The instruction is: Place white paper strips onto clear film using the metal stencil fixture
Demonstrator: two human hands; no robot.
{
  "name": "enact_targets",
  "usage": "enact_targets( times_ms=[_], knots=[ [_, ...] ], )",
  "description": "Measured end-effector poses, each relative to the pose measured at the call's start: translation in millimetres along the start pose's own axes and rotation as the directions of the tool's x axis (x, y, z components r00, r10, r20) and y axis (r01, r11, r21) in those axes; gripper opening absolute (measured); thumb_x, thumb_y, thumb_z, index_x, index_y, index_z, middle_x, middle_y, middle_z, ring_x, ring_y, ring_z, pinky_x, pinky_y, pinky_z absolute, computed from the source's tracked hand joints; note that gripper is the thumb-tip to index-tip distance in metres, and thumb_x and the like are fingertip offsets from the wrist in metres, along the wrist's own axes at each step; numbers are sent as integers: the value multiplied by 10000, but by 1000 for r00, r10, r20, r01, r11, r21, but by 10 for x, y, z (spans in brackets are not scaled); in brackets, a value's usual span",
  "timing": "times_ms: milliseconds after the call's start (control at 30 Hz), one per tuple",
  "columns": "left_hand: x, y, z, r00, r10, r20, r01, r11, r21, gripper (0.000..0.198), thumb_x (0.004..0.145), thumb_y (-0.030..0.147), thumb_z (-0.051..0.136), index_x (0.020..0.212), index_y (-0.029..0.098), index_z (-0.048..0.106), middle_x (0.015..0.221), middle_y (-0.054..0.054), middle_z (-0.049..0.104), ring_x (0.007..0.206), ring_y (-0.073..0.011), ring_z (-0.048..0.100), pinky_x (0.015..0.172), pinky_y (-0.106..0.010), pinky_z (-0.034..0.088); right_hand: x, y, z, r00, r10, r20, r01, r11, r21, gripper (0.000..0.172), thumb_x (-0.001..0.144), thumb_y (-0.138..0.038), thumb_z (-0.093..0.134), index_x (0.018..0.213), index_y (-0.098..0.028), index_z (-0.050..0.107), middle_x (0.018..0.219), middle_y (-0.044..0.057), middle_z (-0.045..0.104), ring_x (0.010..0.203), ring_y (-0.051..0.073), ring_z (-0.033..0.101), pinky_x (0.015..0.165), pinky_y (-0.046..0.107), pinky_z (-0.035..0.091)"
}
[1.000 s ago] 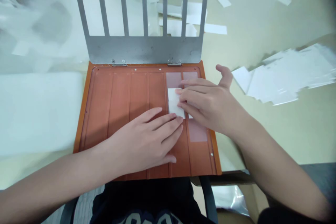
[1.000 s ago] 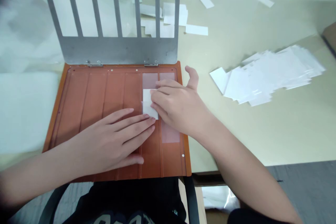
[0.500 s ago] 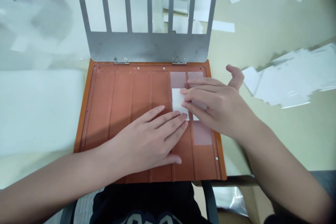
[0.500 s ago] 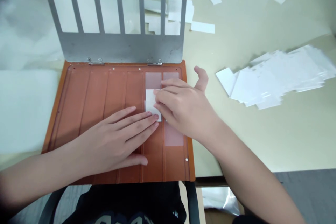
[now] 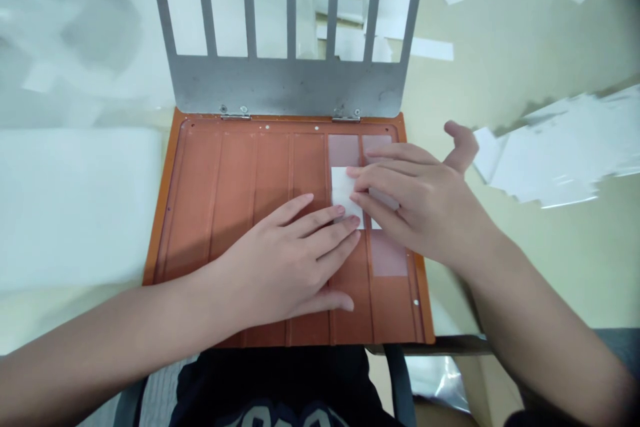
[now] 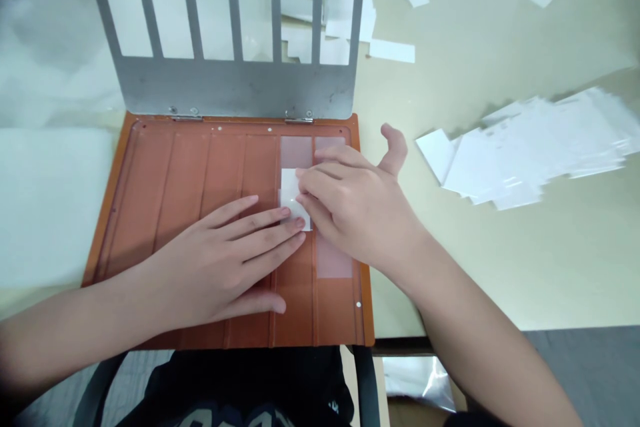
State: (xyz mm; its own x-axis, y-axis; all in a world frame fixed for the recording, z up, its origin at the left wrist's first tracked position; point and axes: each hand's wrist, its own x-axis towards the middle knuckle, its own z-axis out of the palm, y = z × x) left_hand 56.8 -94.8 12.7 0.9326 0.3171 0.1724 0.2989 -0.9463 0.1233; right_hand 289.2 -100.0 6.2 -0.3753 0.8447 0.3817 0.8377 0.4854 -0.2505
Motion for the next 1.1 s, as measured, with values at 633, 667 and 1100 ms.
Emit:
enact_targets(
  times_ms=[633,667,1100],
  knots=[
    [34,-35,39,997,17,-78,-17,1000,-4,583,1065,509,359,1310,55,631,1367,-110,663,1237,-243,647,1127,-401,434,1,-42,14,999,31,-19,-31,999,-10,149,935,-179,565,831,-251,644,919,-28,791,1056,315,703,1069,708,159],
    [34,-35,40,997,17,-77,-17,1000,-4,580,1063,511,365,1311,59,632,1369,-110,662,1238,-244,645,1124,-402,435,0,-42,11,999,31,-17,-31,999,-12,152,935,-175,564,829,-251,643,924,-28,792,1057,314,703,1068,706,158],
    [20,-32,49,997,-2,-71,4,1000,21,555,1064,513,366,1312,94,633,1383,-90,653,1245,-238,640,1130,-407,401,5,-63,20,996,93,9,-92,995,-37,181,940,-206,541,844,-270,681,879,-33,789,1039,277,698,1091,645,142]
  ],
)
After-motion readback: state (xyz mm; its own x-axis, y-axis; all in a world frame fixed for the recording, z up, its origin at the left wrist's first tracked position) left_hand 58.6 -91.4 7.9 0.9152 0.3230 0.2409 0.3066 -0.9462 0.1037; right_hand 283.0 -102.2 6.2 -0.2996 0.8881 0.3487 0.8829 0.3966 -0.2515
